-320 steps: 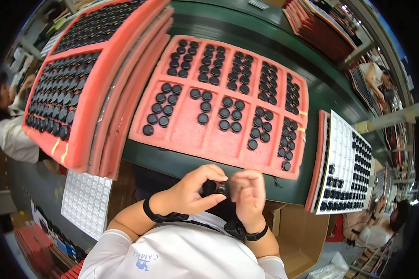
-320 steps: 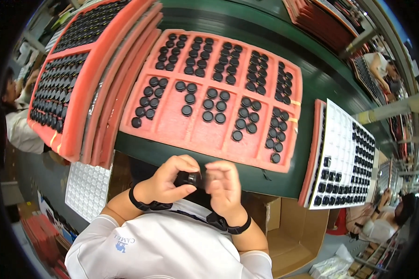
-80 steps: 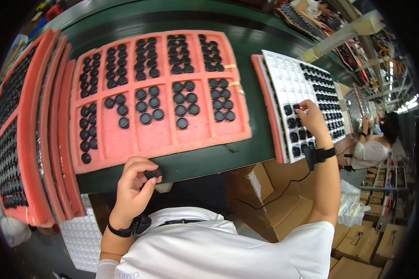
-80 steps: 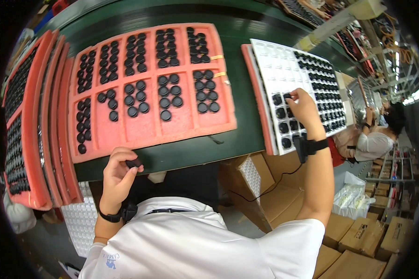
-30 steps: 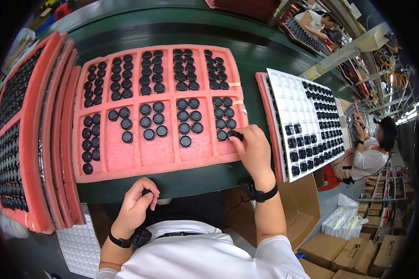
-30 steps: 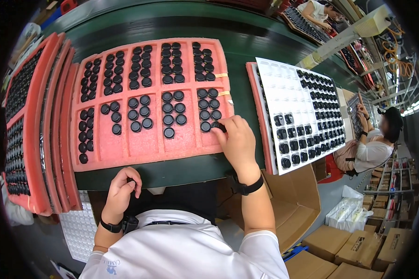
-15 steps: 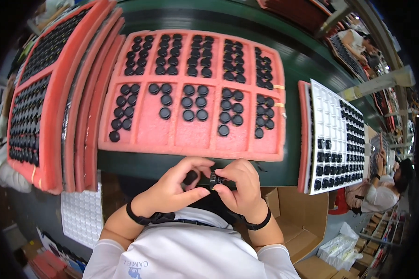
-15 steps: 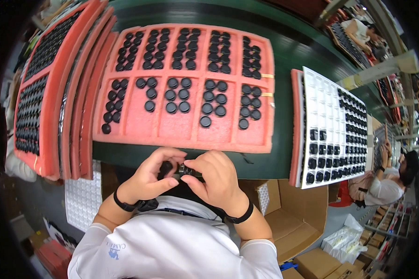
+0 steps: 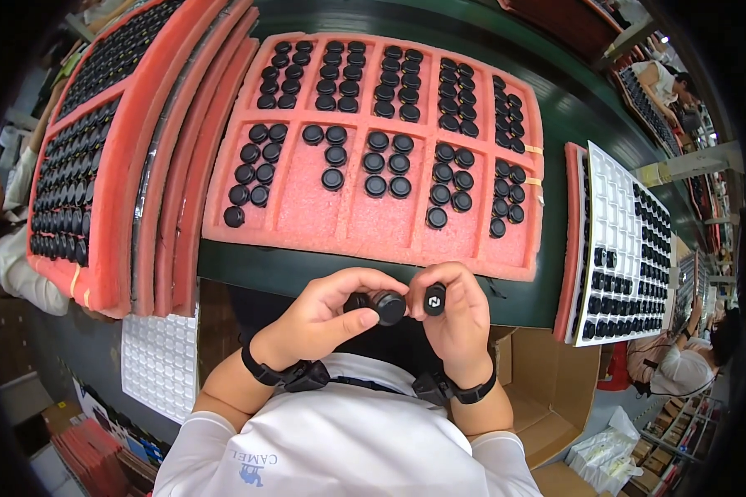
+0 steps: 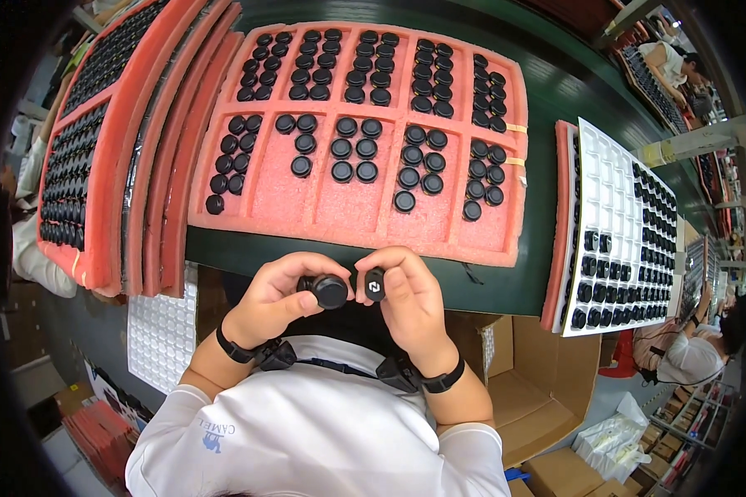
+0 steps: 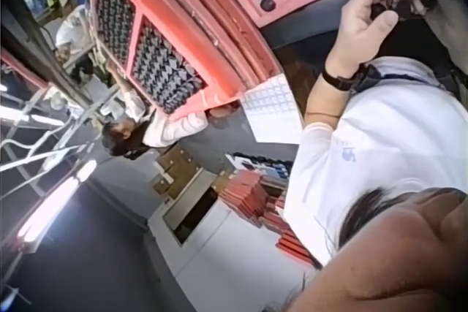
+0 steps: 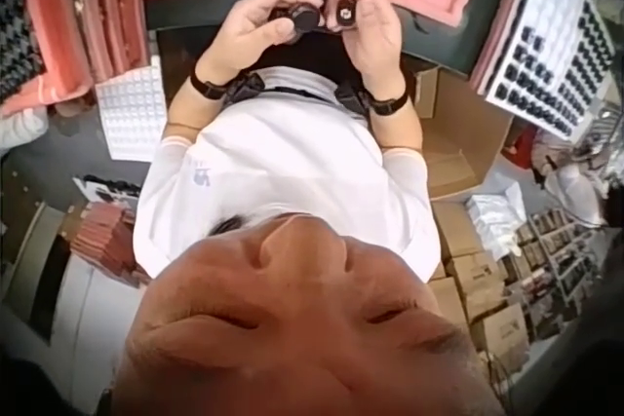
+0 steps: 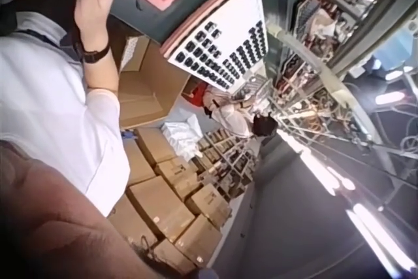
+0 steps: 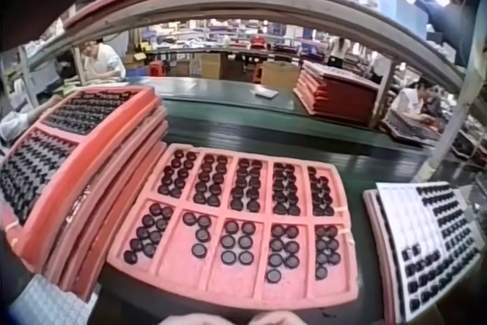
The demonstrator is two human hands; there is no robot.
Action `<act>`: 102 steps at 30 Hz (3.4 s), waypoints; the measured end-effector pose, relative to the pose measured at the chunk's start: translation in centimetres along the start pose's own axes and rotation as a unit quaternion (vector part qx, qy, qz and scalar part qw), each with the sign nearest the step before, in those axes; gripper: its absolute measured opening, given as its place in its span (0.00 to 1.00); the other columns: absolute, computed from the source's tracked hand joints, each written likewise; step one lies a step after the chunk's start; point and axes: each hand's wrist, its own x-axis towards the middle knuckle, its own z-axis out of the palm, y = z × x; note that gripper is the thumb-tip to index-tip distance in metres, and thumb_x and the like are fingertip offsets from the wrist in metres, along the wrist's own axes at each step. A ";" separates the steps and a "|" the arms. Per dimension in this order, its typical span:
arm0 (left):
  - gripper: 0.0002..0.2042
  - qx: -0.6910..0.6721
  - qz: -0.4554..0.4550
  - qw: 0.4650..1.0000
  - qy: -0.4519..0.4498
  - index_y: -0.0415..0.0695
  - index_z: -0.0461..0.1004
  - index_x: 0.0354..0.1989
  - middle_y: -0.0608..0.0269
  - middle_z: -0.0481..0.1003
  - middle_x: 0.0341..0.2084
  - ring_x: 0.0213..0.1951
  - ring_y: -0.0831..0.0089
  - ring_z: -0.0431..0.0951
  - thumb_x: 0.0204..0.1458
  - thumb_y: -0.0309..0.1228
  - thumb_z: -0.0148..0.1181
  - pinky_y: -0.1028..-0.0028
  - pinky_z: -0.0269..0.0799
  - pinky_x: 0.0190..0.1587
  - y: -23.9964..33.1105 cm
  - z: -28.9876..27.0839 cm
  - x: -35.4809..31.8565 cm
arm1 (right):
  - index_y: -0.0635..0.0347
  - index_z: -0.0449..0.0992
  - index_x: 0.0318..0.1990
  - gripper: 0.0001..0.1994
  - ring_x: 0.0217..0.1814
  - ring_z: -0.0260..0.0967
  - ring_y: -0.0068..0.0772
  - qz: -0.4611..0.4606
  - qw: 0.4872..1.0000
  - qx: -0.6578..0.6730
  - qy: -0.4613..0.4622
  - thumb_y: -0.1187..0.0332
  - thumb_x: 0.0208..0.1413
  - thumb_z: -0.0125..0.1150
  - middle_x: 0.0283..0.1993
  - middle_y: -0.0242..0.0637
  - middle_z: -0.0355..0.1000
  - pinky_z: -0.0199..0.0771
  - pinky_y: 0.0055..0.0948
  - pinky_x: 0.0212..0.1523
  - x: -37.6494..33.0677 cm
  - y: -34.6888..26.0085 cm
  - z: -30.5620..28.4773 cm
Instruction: The person picks up a black component and a small circular piece from a pink tray, fits them together by hand, and places the assembled unit into a white grid tray.
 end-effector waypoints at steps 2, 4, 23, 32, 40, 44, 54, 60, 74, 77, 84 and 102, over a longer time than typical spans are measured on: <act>0.20 -0.022 -0.036 0.999 -0.001 0.35 0.67 0.50 0.61 0.73 0.38 0.28 0.84 0.64 0.55 0.37 0.56 0.83 0.61 0.29 0.6 -0.1 0.0 | 0.65 0.67 0.42 0.19 0.30 0.62 0.25 0.046 0.995 0.088 0.009 0.55 0.64 0.43 0.27 0.36 0.66 0.63 0.26 0.32 0.0 0.1 0.0; 0.20 -0.034 -0.056 0.998 -0.003 0.35 0.67 0.50 0.61 0.73 0.37 0.27 0.84 0.64 0.55 0.37 0.55 0.83 0.61 0.29 0.7 -0.1 0.0 | 0.64 0.66 0.42 0.19 0.30 0.61 0.25 0.085 0.983 0.163 -0.001 0.54 0.64 0.41 0.27 0.36 0.65 0.62 0.24 0.32 0.1 0.2 0.1; 0.18 0.145 0.086 0.986 -0.012 0.40 0.59 0.46 0.58 0.66 0.38 0.34 0.78 0.65 0.49 0.24 0.59 0.80 0.61 0.35 -1.3 -0.7 -1.1 | 0.66 0.66 0.43 0.19 0.28 0.58 0.23 -0.095 0.974 -0.206 -0.019 0.54 0.62 0.46 0.28 0.32 0.62 0.59 0.22 0.31 -0.6 0.5 0.9; 0.19 0.179 0.113 0.976 -0.050 0.41 0.58 0.46 0.57 0.65 0.36 0.33 0.77 0.63 0.48 0.22 0.59 0.79 0.60 0.34 -1.4 -0.5 -0.7 | 0.65 0.63 0.44 0.15 0.27 0.55 0.21 -0.014 0.999 -0.050 -0.014 0.60 0.62 0.47 0.30 0.33 0.60 0.56 0.20 0.32 -0.5 1.1 1.9; 0.20 0.186 0.147 0.971 -0.043 0.40 0.60 0.44 0.57 0.67 0.34 0.29 0.75 0.64 0.45 0.22 0.63 0.77 0.64 0.32 -1.8 -0.6 -0.5 | 0.62 0.62 0.41 0.12 0.28 0.54 0.21 -0.018 0.999 -0.021 -0.016 0.61 0.62 0.45 0.29 0.35 0.61 0.56 0.20 0.32 -0.4 1.0 1.9; 0.21 0.189 0.169 0.967 -0.037 0.40 0.59 0.45 0.56 0.67 0.35 0.30 0.74 0.65 0.45 0.22 0.63 0.77 0.64 0.31 -1.8 -0.8 -0.4 | 0.62 0.61 0.42 0.12 0.28 0.54 0.21 -0.038 0.996 -0.077 -0.028 0.61 0.62 0.45 0.30 0.35 0.61 0.55 0.20 0.31 -0.6 1.8 2.1; 0.22 0.191 0.197 0.960 -0.056 0.41 0.59 0.46 0.54 0.67 0.36 0.33 0.70 0.67 0.45 0.21 0.63 0.75 0.65 0.32 -1.7 -0.8 -0.3 | 0.64 0.63 0.45 0.07 0.29 0.57 0.17 -0.088 0.991 -0.078 -0.059 0.74 0.60 0.44 0.36 0.34 0.62 0.57 0.19 0.31 -0.2 1.5 1.9; 0.22 0.212 0.187 0.958 -0.057 0.41 0.59 0.46 0.54 0.67 0.36 0.34 0.70 0.67 0.45 0.21 0.63 0.75 0.65 0.32 -1.5 -0.7 -0.3 | 0.61 0.61 0.44 0.14 0.28 0.53 0.20 -0.015 1.000 -0.005 -0.027 0.59 0.62 0.46 0.31 0.32 0.61 0.53 0.21 0.28 -0.4 0.8 1.7; 0.20 0.183 0.189 0.964 -0.044 0.42 0.59 0.47 0.53 0.67 0.36 0.37 0.69 0.68 0.47 0.23 0.59 0.70 0.65 0.40 -0.9 -0.9 -0.6 | 0.63 0.64 0.46 0.17 0.29 0.56 0.18 -0.025 0.997 -0.037 -0.070 0.61 0.57 0.57 0.33 0.30 0.62 0.59 0.20 0.32 -0.4 0.5 1.1; 0.20 0.187 0.192 0.963 -0.038 0.41 0.59 0.47 0.53 0.67 0.36 0.37 0.69 0.68 0.47 0.23 0.60 0.71 0.65 0.40 -1.0 -0.9 -0.4 | 0.63 0.65 0.46 0.18 0.31 0.57 0.21 -0.065 0.986 -0.132 -0.075 0.63 0.53 0.61 0.33 0.32 0.62 0.60 0.20 0.35 -0.6 0.9 0.6; 0.18 0.186 0.128 0.974 -0.021 0.40 0.61 0.47 0.55 0.67 0.37 0.38 0.73 0.68 0.49 0.28 0.60 0.75 0.64 0.39 -0.6 -1.0 -0.6 | 0.64 0.68 0.44 0.17 0.35 0.59 0.26 -0.103 0.966 -0.227 -0.070 0.67 0.49 0.65 0.36 0.36 0.63 0.61 0.23 0.39 -0.4 0.2 0.5; 0.17 0.205 0.017 0.979 0.010 0.37 0.63 0.44 0.59 0.67 0.38 0.33 0.78 0.64 0.45 0.12 0.39 0.80 0.62 0.38 -1.2 -1.0 0.3 | 0.65 0.70 0.40 0.11 0.37 0.66 0.26 -0.028 0.768 -0.618 0.164 0.80 0.46 0.58 0.34 0.36 0.68 0.66 0.23 0.41 -3.9 -11.1 -10.7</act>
